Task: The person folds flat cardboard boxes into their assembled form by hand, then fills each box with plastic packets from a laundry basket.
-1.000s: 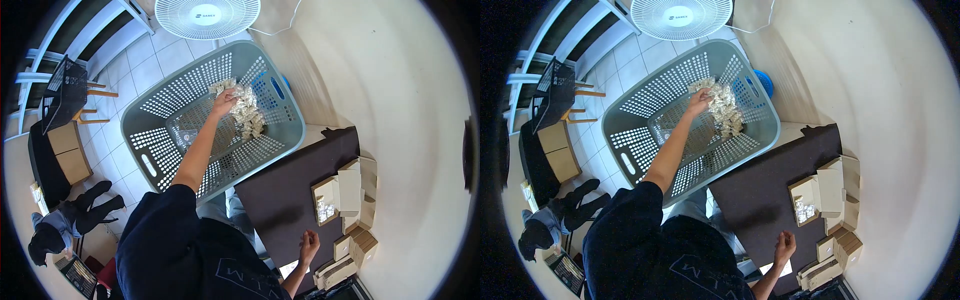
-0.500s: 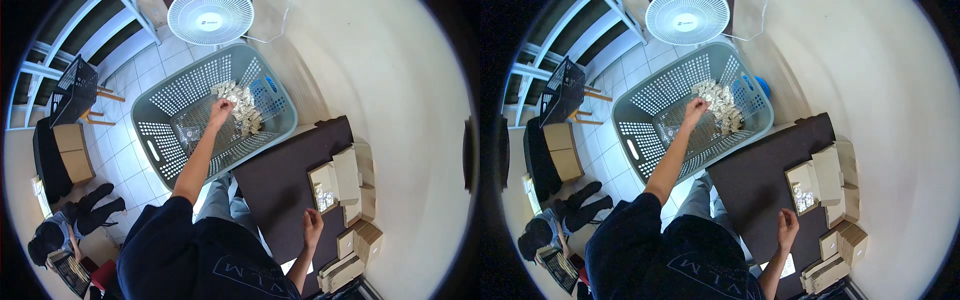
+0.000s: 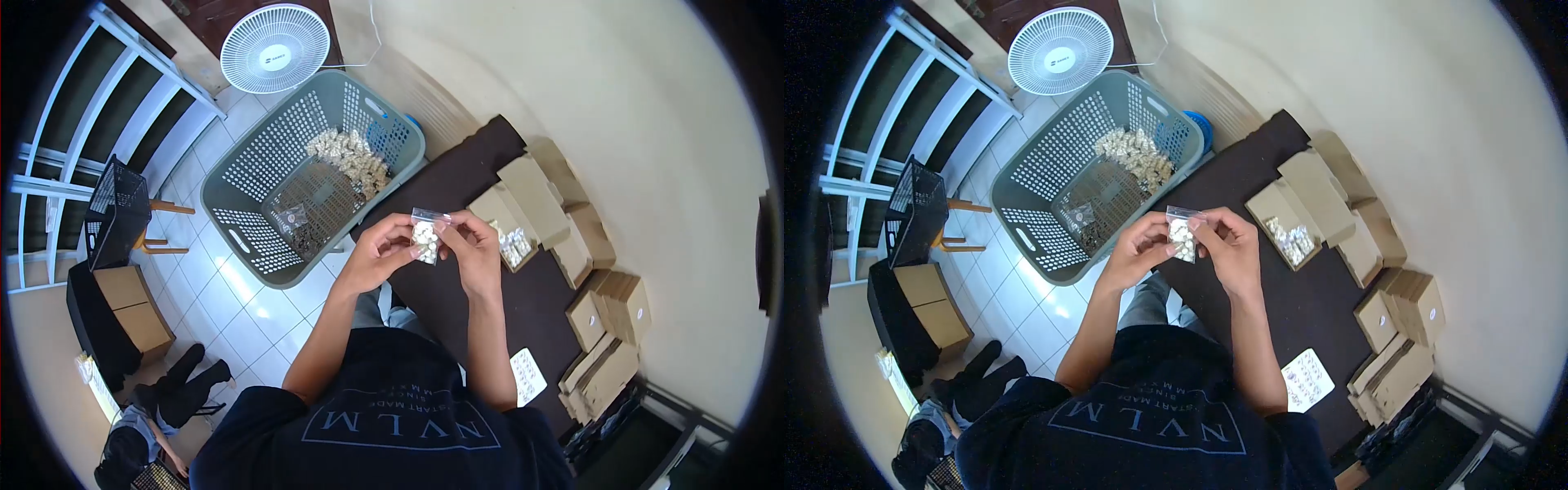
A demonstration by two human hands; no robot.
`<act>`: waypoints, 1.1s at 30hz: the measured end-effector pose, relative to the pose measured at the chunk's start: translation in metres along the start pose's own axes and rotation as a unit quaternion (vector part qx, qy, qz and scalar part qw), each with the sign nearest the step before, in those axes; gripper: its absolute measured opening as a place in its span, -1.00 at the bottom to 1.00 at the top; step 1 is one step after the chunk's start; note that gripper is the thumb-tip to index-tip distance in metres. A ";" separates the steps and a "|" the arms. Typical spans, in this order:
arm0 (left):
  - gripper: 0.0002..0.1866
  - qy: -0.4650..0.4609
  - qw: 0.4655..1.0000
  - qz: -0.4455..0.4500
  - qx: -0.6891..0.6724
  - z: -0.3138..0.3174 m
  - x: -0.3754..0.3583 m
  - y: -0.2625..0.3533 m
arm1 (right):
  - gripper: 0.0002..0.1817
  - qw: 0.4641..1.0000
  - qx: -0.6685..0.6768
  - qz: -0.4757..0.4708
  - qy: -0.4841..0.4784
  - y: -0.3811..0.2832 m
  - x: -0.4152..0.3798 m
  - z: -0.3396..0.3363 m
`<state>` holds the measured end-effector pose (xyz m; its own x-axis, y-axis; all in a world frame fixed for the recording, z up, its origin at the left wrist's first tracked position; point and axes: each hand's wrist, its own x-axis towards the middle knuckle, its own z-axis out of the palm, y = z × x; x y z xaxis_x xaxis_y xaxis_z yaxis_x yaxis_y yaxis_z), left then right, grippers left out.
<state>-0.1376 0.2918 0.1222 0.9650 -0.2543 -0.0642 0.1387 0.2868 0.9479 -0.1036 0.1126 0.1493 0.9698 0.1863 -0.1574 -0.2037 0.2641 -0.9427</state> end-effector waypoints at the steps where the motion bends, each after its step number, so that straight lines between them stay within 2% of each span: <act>1: -0.66 -0.014 1.000 0.018 -0.008 0.009 -0.005 0.006 | -0.93 1.000 -0.017 -0.020 -0.004 -0.002 -0.008 -0.003; 4: -0.68 0.022 0.998 0.047 -0.023 0.023 -0.012 0.006 | -0.94 0.998 -0.045 -0.038 0.012 -0.006 -0.032 -0.009; 5: -0.79 0.042 0.996 0.070 -0.037 0.032 -0.011 0.006 | -0.94 0.998 -0.042 -0.040 0.015 -0.008 -0.039 -0.010; 6: -0.79 0.039 0.996 0.070 -0.035 0.035 -0.011 0.007 | -0.94 0.997 -0.061 -0.048 0.009 -0.010 -0.046 -0.013; 8: -0.88 0.043 0.995 0.032 0.079 0.042 -0.012 0.008 | -0.94 0.995 -0.080 -0.056 0.007 -0.010 -0.058 -0.018; 9: -0.95 0.046 0.996 0.039 0.072 0.051 -0.012 0.012 | -0.94 0.997 -0.058 -0.050 0.012 -0.010 -0.064 -0.023; 16: -0.92 -0.015 0.991 0.028 0.132 0.076 -0.032 0.005 | -0.91 1.000 0.015 0.011 -0.010 -0.007 -0.096 -0.055; 18: -0.90 -0.043 0.995 0.012 0.094 0.077 -0.034 -0.003 | -0.90 1.000 0.022 0.006 -0.009 -0.002 -0.103 -0.061; 20: -0.90 -0.036 0.993 0.004 0.112 0.077 -0.039 -0.012 | -0.90 0.999 0.031 0.003 -0.009 0.001 -0.110 -0.064; 22: -0.89 -0.033 0.991 -0.002 0.126 0.080 -0.043 -0.020 | -0.89 0.992 -0.123 0.005 -0.040 0.003 -0.117 -0.064; 24: -0.89 -0.039 0.979 0.010 0.200 0.084 -0.050 -0.026 | -0.83 0.985 -0.168 -0.013 -0.032 0.012 -0.121 -0.062; 26: -0.88 -0.020 0.973 0.017 0.230 0.091 -0.057 -0.031 | -0.81 0.982 -0.190 0.000 -0.020 0.021 -0.125 -0.061; 28: -0.91 0.058 0.966 0.079 0.238 0.094 -0.061 -0.042 | -0.82 0.980 -0.196 0.011 -0.021 0.022 -0.130 -0.059; 33: -0.92 0.073 0.956 0.070 0.276 0.089 -0.073 -0.055 | -0.84 0.966 -0.248 0.007 -0.065 0.021 -0.136 -0.068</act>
<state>-0.2357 0.2129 0.1025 0.9918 -0.1062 0.0709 -0.0941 -0.2318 0.9682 -0.2310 0.0286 0.1313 0.9354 0.3132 -0.1638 -0.0963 -0.2199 -0.9708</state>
